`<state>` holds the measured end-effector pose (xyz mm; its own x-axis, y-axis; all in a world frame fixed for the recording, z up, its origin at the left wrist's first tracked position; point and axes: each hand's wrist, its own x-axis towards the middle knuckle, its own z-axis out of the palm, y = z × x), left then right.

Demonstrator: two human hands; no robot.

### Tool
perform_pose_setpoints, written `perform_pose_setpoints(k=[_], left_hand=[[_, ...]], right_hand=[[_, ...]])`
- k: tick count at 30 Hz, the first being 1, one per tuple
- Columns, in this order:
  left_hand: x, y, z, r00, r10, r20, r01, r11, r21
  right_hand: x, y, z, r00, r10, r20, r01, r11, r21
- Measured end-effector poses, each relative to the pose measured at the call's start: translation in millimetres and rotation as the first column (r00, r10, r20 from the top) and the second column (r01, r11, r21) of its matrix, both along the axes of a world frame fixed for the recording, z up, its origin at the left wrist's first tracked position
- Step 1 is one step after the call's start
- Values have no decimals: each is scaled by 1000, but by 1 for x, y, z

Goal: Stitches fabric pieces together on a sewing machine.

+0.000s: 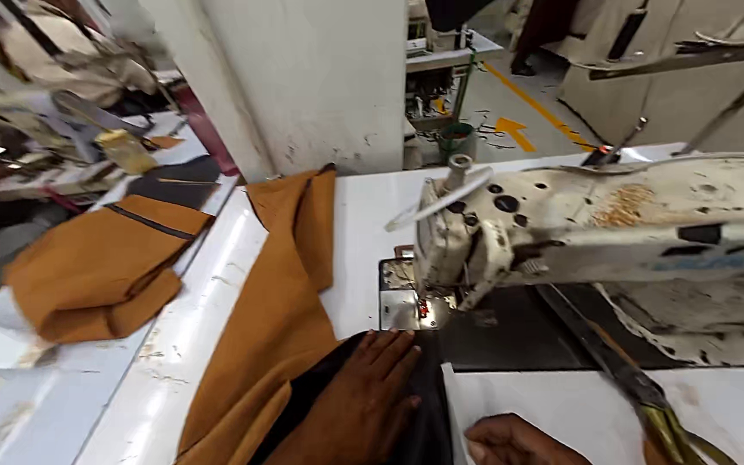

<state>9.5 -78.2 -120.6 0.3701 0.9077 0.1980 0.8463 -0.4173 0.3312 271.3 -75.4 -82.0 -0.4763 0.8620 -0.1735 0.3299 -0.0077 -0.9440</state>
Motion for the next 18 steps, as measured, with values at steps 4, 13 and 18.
perform_pose_setpoints(k=[4, 13, 18], left_hand=[[4, -5, 4, 991, -25, -130, 21, 999, -32], [7, 14, 1, 995, -96, -8, 97, 992, 84], [8, 15, -1, 990, -110, -83, 119, 987, 105]], right_hand=[[-19, 2, -8, 989, -133, -65, 135, 990, 30], [-41, 29, -27, 984, -152, 89, 131, 971, 202], [-42, 26, -24, 982, -171, 74, 154, 969, 195]])
